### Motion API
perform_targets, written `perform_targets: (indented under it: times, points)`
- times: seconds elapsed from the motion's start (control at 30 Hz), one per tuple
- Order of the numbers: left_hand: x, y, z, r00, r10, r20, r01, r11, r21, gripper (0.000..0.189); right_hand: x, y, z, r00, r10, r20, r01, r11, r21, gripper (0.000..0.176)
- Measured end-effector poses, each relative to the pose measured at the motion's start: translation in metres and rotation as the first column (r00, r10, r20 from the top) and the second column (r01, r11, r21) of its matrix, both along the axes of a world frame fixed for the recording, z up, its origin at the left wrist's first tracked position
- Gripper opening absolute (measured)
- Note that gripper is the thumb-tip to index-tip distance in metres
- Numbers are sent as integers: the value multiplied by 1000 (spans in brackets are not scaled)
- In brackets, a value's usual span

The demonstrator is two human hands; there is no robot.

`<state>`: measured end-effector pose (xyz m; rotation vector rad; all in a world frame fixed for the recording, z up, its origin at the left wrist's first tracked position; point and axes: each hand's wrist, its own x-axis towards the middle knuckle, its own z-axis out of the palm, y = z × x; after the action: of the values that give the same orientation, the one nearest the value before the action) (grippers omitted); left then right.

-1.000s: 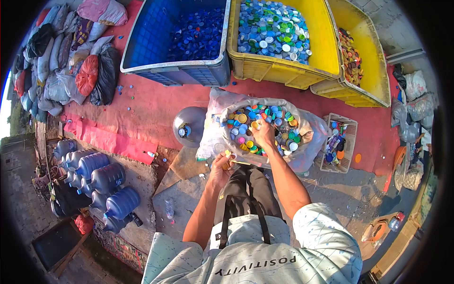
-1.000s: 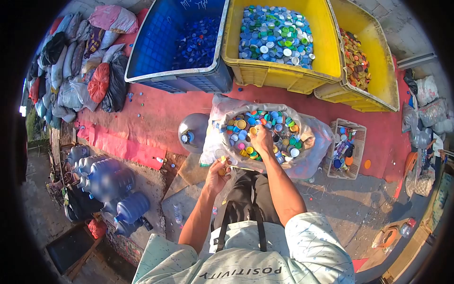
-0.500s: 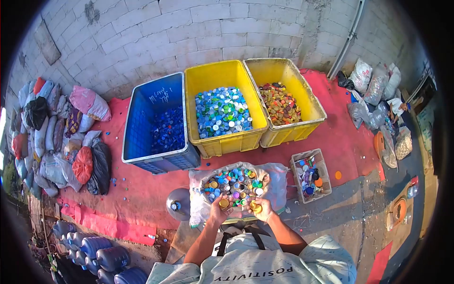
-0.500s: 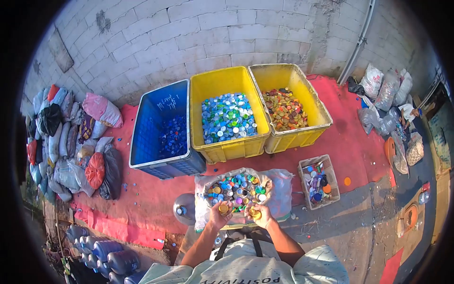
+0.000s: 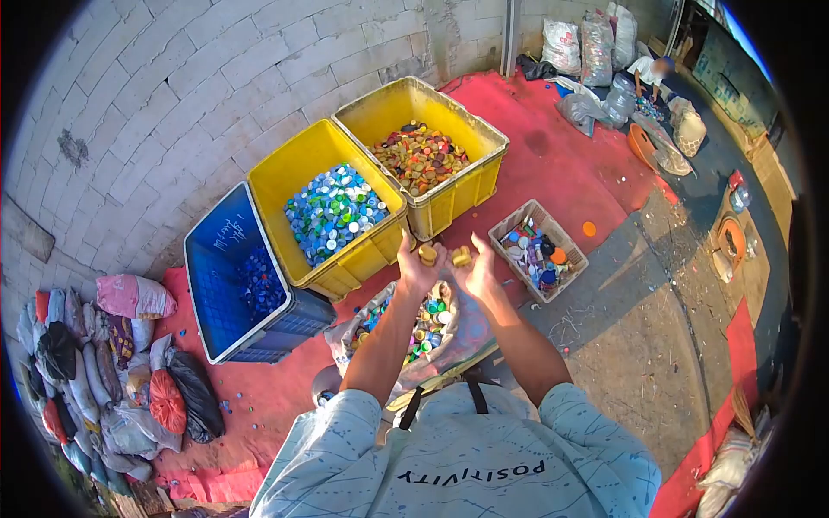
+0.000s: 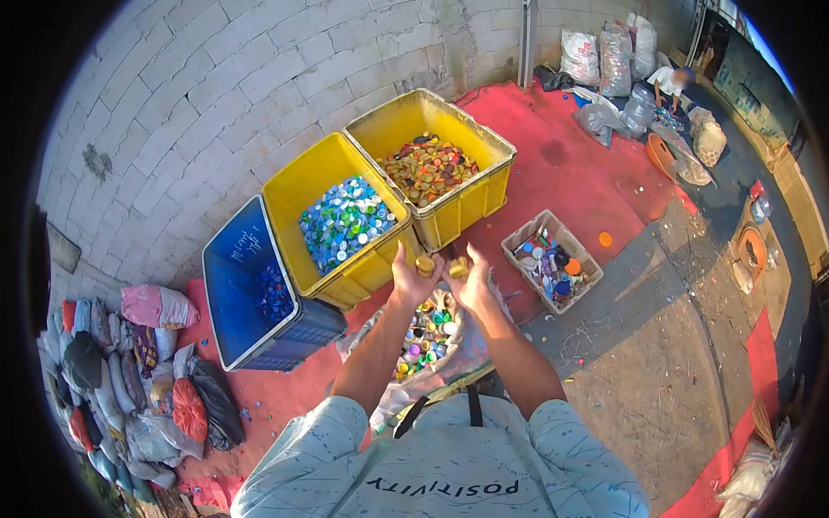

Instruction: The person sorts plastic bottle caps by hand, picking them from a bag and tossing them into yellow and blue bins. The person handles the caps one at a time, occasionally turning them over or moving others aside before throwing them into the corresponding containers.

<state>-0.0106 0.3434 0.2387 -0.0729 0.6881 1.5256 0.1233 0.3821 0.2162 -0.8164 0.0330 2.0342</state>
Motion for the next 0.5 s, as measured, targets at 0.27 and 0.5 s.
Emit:
perform_targets:
  times: [0.27, 0.5]
  points:
    - [-56, 14, 148, 890, 206, -406, -123, 968, 220, 71, -7, 65, 126, 999, -43, 16, 34, 922, 385, 108]
    - [-91, -165, -90, 931, 259, -256, -345, 853, -392, 37, 27, -32, -57, 835, 289, 469, -348, 936, 44, 66]
